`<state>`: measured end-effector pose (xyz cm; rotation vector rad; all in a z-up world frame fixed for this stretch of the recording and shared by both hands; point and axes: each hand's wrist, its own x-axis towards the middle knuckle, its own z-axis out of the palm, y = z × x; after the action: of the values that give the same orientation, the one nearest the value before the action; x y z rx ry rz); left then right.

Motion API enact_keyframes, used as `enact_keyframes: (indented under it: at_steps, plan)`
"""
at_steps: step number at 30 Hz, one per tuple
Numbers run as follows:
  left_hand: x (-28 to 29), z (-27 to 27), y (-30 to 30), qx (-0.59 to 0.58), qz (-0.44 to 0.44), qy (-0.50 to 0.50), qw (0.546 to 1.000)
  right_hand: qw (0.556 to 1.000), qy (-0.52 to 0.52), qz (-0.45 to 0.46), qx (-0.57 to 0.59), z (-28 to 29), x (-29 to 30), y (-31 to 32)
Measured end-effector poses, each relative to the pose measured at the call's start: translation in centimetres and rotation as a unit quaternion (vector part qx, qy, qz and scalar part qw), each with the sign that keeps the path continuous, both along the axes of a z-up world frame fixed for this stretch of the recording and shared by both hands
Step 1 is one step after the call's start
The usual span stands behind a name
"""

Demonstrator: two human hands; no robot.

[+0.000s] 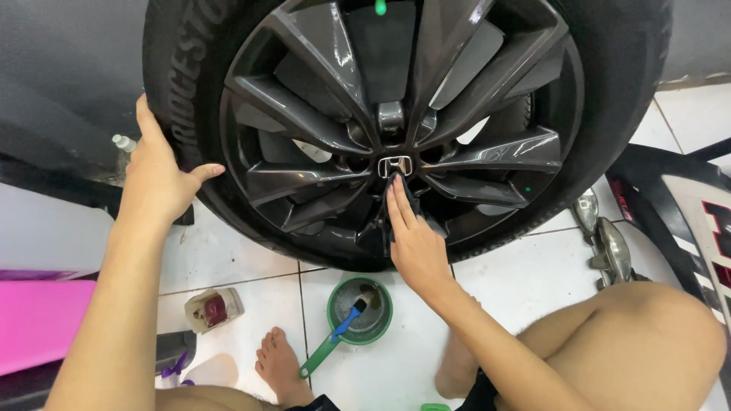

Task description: The person wipes a car wheel with a black cloth, moving around the rim and spokes to clean the surface. The person holds the tire with one hand while wiping with the other.

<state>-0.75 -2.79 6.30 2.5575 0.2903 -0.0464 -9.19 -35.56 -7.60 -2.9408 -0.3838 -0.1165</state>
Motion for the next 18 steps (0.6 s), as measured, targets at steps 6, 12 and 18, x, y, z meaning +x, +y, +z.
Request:
enact_keyframes:
  at_steps: [6,12,18]
  plan:
    - [0.0,0.0,0.0,0.007,0.001,-0.001,1.0,0.995,0.052,-0.02,0.078,0.3,0.4,-0.3]
    - [-0.2,0.3,-0.3,-0.006,-0.001,-0.006,1.0,0.999,0.028,0.011,0.023,-0.7,-0.6,-0.3]
    - [-0.3,0.5,-0.5,-0.009,0.006,0.003,1.0,0.992,0.117,0.02,0.047,0.6,-0.7,1.7]
